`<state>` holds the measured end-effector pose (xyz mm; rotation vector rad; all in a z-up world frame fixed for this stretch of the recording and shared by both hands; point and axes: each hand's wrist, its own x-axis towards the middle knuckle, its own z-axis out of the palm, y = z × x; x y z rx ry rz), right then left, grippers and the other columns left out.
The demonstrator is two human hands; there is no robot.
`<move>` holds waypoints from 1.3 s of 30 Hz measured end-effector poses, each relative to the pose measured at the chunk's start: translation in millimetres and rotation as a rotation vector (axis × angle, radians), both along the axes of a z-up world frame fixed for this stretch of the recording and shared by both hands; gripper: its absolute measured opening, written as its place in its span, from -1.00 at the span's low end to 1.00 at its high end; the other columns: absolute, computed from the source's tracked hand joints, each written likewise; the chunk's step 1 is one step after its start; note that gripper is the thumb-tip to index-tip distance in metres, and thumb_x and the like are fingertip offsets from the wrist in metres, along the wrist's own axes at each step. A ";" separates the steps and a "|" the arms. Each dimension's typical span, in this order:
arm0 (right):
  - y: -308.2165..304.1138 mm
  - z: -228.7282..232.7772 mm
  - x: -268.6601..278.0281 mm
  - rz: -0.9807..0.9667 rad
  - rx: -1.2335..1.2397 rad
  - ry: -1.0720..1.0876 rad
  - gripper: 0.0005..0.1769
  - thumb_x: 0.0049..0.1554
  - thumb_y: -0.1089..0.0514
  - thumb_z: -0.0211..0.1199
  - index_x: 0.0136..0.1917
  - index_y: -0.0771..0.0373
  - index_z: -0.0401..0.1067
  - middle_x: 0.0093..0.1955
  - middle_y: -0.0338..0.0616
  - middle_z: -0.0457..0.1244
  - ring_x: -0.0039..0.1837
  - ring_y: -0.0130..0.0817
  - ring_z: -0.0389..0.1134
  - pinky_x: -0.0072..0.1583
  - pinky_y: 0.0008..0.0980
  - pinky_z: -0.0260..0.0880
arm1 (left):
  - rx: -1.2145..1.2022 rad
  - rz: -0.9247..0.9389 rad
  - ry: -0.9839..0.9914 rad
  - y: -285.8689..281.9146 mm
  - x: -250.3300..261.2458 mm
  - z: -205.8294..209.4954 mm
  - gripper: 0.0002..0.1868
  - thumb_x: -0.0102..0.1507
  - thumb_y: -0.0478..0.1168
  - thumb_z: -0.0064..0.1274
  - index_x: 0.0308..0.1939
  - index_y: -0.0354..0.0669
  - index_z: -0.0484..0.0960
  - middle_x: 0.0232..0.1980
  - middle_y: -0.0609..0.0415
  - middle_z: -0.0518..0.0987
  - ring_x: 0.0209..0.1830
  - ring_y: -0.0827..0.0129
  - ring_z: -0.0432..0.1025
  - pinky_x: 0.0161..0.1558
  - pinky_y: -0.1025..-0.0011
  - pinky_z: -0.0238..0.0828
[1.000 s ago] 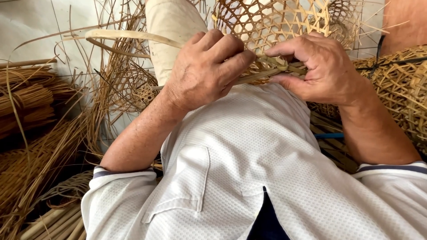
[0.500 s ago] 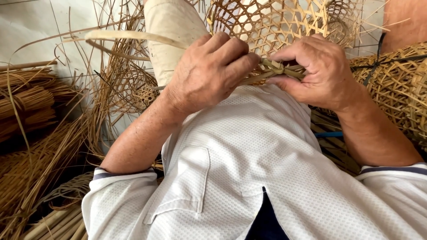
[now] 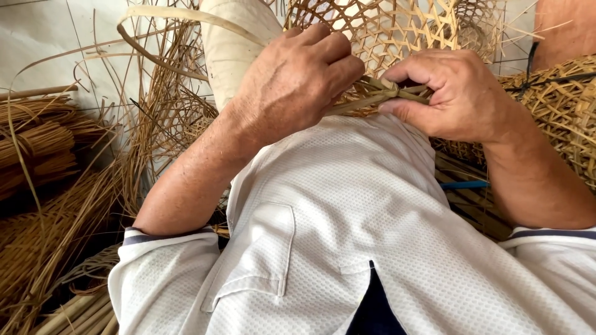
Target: Weaving a basket using thin strips of wood or rattan, involving intricate hand movements to thread and tighten the weave.
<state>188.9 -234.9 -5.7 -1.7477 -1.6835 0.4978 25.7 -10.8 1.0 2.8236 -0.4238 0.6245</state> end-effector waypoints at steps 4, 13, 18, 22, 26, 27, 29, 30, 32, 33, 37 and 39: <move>0.1 10.4 -0.8 -0.065 -0.057 -0.019 -0.60 0.06 0.29 0.55 0.11 0.54 0.55 -0.25 -0.01 0.37 -0.47 -0.37 0.13 -0.40 -0.40 0.11 | 0.016 0.002 -0.009 0.4 -3.0 3.6 -0.85 0.40 -0.13 0.14 0.00 -0.05 0.67 -0.13 0.15 0.48 -0.14 0.36 0.38 -0.10 0.38 0.42; 0.0 12.6 7.2 -0.072 -0.145 0.007 -0.57 -0.04 0.35 0.54 0.10 0.46 0.53 -0.23 -0.08 0.35 -0.35 -0.33 0.23 -0.30 -0.37 0.21 | 0.121 -0.060 0.046 8.4 12.2 -5.4 -0.66 0.23 0.06 0.37 -0.09 0.00 0.67 -0.15 0.21 0.56 -0.17 0.36 0.43 -0.08 0.36 0.51; 5.6 25.3 22.8 -0.064 -0.173 0.172 -0.72 0.02 0.42 0.46 0.03 0.38 0.56 -0.31 -0.22 0.35 -0.43 -0.50 0.15 -0.36 -0.51 0.08 | 0.059 -0.034 0.086 10.7 27.6 -2.4 -0.76 0.29 -0.03 0.40 -0.13 -0.03 0.70 -0.32 0.19 0.68 -0.28 0.42 0.51 -0.16 0.39 0.56; 11.0 28.7 25.3 -0.014 -0.139 0.108 -0.76 0.02 0.41 0.47 -0.02 0.39 0.54 -0.36 -0.21 0.33 -0.46 -0.45 0.13 -0.36 -0.45 0.08 | -0.040 -0.028 0.123 8.3 32.7 2.5 -0.89 0.22 -0.24 0.34 -0.31 -0.05 0.68 -0.36 0.18 0.71 -0.32 0.34 0.57 -0.27 0.37 0.56; 9.5 17.7 17.0 -0.018 -0.131 0.082 -0.73 -0.01 0.27 0.57 -0.07 0.32 0.54 -0.41 -0.26 0.28 -0.46 -0.48 0.10 -0.38 -0.45 0.02 | -0.048 -0.037 0.191 6.5 32.8 -11.7 -0.92 0.26 -0.20 0.32 -0.28 -0.05 0.72 -0.34 0.14 0.70 -0.30 0.34 0.56 -0.25 0.37 0.58; 8.3 12.6 13.5 -0.016 -0.070 -0.005 -0.74 0.03 0.25 0.60 -0.09 0.32 0.54 -0.38 -0.24 0.26 -0.42 -0.44 0.09 -0.34 -0.41 0.04 | -0.054 -0.057 0.198 5.6 31.0 -13.1 -0.95 0.24 -0.24 0.30 -0.27 -0.06 0.73 -0.29 0.11 0.71 -0.25 0.33 0.57 -0.17 0.37 0.59; 5.9 12.1 12.0 -0.038 -0.082 0.016 -0.75 0.04 0.26 0.58 -0.07 0.34 0.55 -0.36 -0.20 0.28 -0.42 -0.42 0.10 -0.34 -0.40 0.06 | -0.057 -0.053 0.183 5.1 28.8 -11.0 -0.92 0.19 -0.23 0.33 -0.26 -0.05 0.74 -0.30 0.13 0.69 -0.27 0.34 0.55 -0.17 0.36 0.57; 5.0 12.8 11.9 -0.063 -0.091 0.032 -0.76 0.04 0.27 0.56 -0.05 0.37 0.57 -0.34 -0.17 0.30 -0.41 -0.41 0.11 -0.33 -0.40 0.07 | -0.058 -0.052 0.165 5.3 28.4 -9.0 -0.87 0.15 -0.21 0.36 -0.25 -0.04 0.76 -0.30 0.14 0.67 -0.28 0.34 0.53 -0.18 0.35 0.56; 6.1 16.7 11.7 -0.077 -0.110 0.077 -0.77 0.04 0.29 0.54 -0.04 0.37 0.57 -0.34 -0.19 0.30 -0.42 -0.44 0.11 -0.35 -0.43 0.07 | -0.097 -0.070 0.152 6.7 27.3 -5.8 -0.78 0.12 -0.22 0.39 -0.17 -0.08 0.76 -0.23 0.11 0.68 -0.24 0.32 0.53 -0.14 0.33 0.54; 6.4 17.9 10.5 -0.089 -0.135 0.128 -0.77 0.04 0.30 0.51 -0.02 0.37 0.56 -0.34 -0.20 0.31 -0.44 -0.47 0.10 -0.37 -0.46 0.06 | -0.142 -0.087 0.147 7.0 25.4 -5.0 -0.68 0.09 -0.23 0.43 -0.08 -0.13 0.77 -0.16 0.07 0.68 -0.19 0.29 0.53 -0.11 0.31 0.53; 4.2 14.4 13.7 -0.095 -0.145 0.118 -0.75 0.07 0.29 0.51 0.00 0.40 0.56 -0.27 -0.13 0.34 -0.44 -0.46 0.11 -0.39 -0.47 0.09 | -0.171 -0.123 0.135 14.5 19.4 4.0 -0.62 0.07 -0.20 0.46 -0.06 -0.16 0.75 -0.14 0.08 0.69 -0.15 0.30 0.51 -0.02 0.33 0.54; 4.4 13.8 15.2 -0.080 -0.151 0.148 -0.76 0.05 0.34 0.50 -0.01 0.41 0.55 -0.34 -0.16 0.34 -0.51 -0.51 0.07 -0.45 -0.51 0.03 | -0.033 -0.030 0.066 16.3 17.8 5.4 -0.68 0.12 0.03 0.46 -0.15 0.04 0.76 -0.21 0.23 0.64 -0.07 0.28 0.38 0.02 0.21 0.29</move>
